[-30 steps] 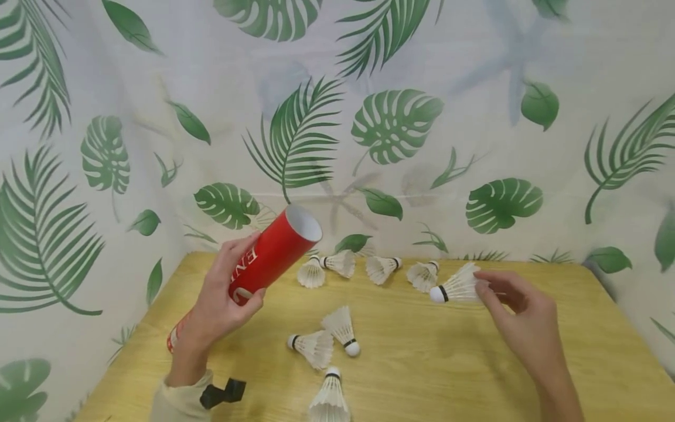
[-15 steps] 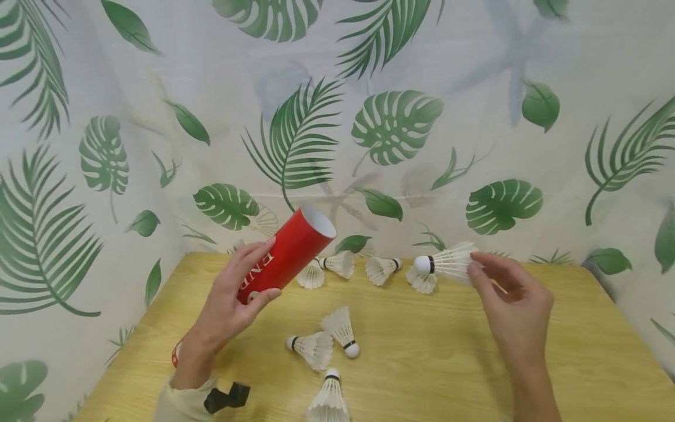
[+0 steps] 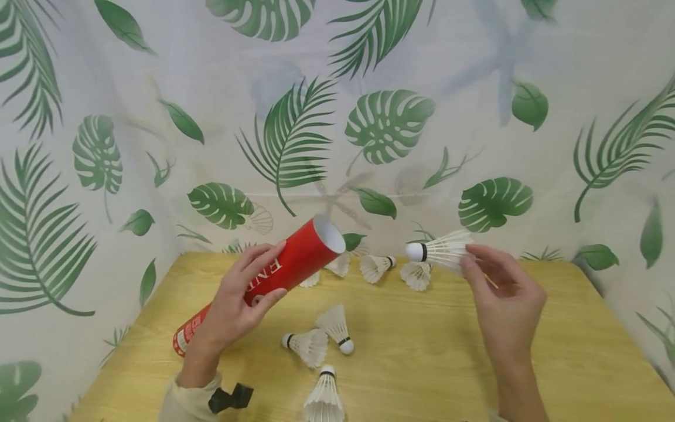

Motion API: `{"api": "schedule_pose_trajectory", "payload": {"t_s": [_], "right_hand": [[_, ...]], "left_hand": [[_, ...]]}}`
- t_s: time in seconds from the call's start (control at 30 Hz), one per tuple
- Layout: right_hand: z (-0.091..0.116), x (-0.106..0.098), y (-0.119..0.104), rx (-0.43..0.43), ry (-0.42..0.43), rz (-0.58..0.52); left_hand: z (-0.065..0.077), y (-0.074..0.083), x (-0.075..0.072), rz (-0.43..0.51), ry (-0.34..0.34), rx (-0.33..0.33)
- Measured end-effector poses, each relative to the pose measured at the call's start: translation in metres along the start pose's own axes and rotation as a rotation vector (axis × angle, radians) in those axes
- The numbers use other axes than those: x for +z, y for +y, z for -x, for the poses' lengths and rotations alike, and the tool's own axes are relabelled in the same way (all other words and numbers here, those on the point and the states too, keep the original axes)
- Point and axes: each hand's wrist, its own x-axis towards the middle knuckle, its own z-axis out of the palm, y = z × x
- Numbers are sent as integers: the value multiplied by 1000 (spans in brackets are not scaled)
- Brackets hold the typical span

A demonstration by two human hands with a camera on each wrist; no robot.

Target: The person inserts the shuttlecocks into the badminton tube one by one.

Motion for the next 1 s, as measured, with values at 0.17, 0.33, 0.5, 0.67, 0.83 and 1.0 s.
{"api": "schedule_pose_trajectory", "payload": {"t_s": [0.17, 0.33, 0.5, 0.67, 0.83, 1.0], "right_hand": [[0, 4, -3, -27, 26, -52], [0, 13, 0, -101, 38, -153], [2, 24, 4, -123, 37, -81], [7, 40, 8, -164, 19, -44], [12, 57, 15, -193, 1, -40], [17, 71, 21, -174, -2, -69]], "left_hand": [[-3, 1, 3, 18, -36, 8], [-1, 1, 4, 30, -52, -22], [1, 0, 3, 42, -33, -34], [2, -1, 2, 41, -30, -34], [4, -2, 1, 40, -19, -35], [1, -2, 6, 23, -19, -28]]}}
